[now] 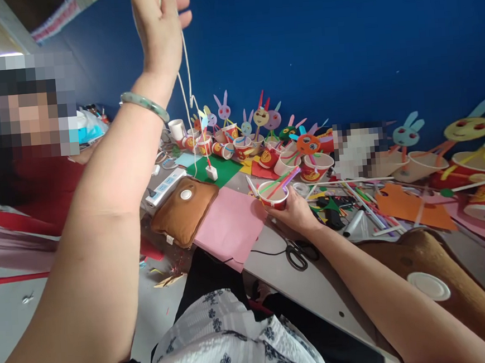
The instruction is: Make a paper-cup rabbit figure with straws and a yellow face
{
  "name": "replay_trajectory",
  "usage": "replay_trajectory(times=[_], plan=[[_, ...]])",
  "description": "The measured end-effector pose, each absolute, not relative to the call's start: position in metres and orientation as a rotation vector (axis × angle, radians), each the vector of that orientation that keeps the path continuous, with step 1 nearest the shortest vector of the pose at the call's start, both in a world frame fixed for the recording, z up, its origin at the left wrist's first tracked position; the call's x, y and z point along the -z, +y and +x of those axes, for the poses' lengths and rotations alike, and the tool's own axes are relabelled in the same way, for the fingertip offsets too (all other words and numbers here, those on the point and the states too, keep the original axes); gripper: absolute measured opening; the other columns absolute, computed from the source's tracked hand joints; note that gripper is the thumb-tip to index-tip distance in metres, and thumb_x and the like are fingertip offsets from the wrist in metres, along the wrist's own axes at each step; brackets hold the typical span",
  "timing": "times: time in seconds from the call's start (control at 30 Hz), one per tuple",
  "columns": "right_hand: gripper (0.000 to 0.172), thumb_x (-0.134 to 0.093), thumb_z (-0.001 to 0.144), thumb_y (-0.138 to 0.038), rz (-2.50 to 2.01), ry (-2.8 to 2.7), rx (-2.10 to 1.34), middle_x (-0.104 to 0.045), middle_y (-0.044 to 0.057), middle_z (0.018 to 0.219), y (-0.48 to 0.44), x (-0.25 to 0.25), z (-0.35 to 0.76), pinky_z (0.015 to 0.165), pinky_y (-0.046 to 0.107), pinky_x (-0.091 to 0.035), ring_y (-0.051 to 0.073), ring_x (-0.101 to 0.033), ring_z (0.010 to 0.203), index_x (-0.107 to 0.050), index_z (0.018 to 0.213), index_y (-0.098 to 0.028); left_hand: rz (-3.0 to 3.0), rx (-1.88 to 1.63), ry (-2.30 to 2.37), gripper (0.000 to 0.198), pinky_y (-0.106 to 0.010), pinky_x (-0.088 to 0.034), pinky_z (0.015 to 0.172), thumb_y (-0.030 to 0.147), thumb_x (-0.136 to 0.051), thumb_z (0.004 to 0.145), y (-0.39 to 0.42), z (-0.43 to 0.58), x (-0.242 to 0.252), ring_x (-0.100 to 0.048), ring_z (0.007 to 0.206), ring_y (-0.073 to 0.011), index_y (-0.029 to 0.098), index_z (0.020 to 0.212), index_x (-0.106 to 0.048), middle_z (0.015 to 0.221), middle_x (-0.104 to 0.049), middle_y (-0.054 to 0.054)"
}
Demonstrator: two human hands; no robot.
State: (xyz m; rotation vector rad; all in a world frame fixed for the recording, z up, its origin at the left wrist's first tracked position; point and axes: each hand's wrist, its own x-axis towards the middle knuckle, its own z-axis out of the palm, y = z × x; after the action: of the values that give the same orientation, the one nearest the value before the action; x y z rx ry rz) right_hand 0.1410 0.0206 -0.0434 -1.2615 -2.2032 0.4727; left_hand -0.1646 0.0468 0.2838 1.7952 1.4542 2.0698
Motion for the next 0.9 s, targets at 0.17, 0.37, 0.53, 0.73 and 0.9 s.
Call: replay_trajectory(times=[0.17,0.37,0.53,0.73,0.9], plan=[[0.054,-0.068,0.073,-0.06,-1.297,-2.214,-0.483,-0.068,0.012,0.098,0.02,0.042,0.14,0.078,0.041,-0.052,0.034,-0.067,0.097,-0.05,0.106,-0.021,1.79,-1.699,1.633,0.027,-0.044,-0.061,0.09,0.0,-0.033,0.101,0.047,-0.161,-0.281,-0.056,0.075,-0.0088,0.015,0.119,-0.048,0.102,-0.064,0.0],[0.051,-0.068,0.073,-0.06,-1.287,-2.213,-0.478,-0.067,0.01,0.093,0.021,0.043,0.141,0.073,0.04,-0.051,0.033,-0.067,0.092,-0.047,0.102,-0.023,1.867,-1.952,1.434,0.027,-0.032,-0.058,0.09,0.006,-0.023,0.106,0.058,-0.175,-0.295,-0.059,0.086,-0.0072,0.023,0.117,-0.041,0.124,-0.063,0.0],[0.054,-0.067,0.073,-0.063,-1.297,-2.218,-0.458,-0.067,0.011,0.094,0.021,0.044,0.141,0.073,0.04,-0.051,0.034,-0.067,0.093,-0.047,0.102,-0.023,1.953,-1.907,1.112,0.017,-0.028,-0.056,0.098,0.015,-0.032,0.108,0.054,-0.18,-0.296,-0.063,0.098,-0.0056,0.029,0.107,-0.043,0.116,-0.067,0.006],[0.052,-0.067,0.073,-0.062,-1.308,-2.213,-0.485,-0.067,0.01,0.093,0.019,0.04,0.141,0.074,0.04,-0.051,0.034,-0.068,0.094,-0.047,0.102,-0.023,2.222,-1.684,1.301,0.027,-0.027,-0.058,0.083,0.002,-0.047,0.094,0.033,-0.164,-0.239,-0.063,0.089,-0.0087,0.023,0.099,-0.063,0.1,-0.074,0.005],[0.053,-0.067,0.073,-0.06,-1.329,-2.195,-0.535,-0.067,0.011,0.095,0.016,0.036,0.14,0.077,0.042,-0.052,0.035,-0.068,0.096,-0.046,0.104,-0.023,2.398,-1.147,1.289,0.024,-0.032,-0.057,0.086,0.015,-0.051,0.097,-0.002,-0.155,-0.171,-0.069,0.096,-0.0141,0.015,0.113,-0.069,0.104,-0.075,-0.005]])
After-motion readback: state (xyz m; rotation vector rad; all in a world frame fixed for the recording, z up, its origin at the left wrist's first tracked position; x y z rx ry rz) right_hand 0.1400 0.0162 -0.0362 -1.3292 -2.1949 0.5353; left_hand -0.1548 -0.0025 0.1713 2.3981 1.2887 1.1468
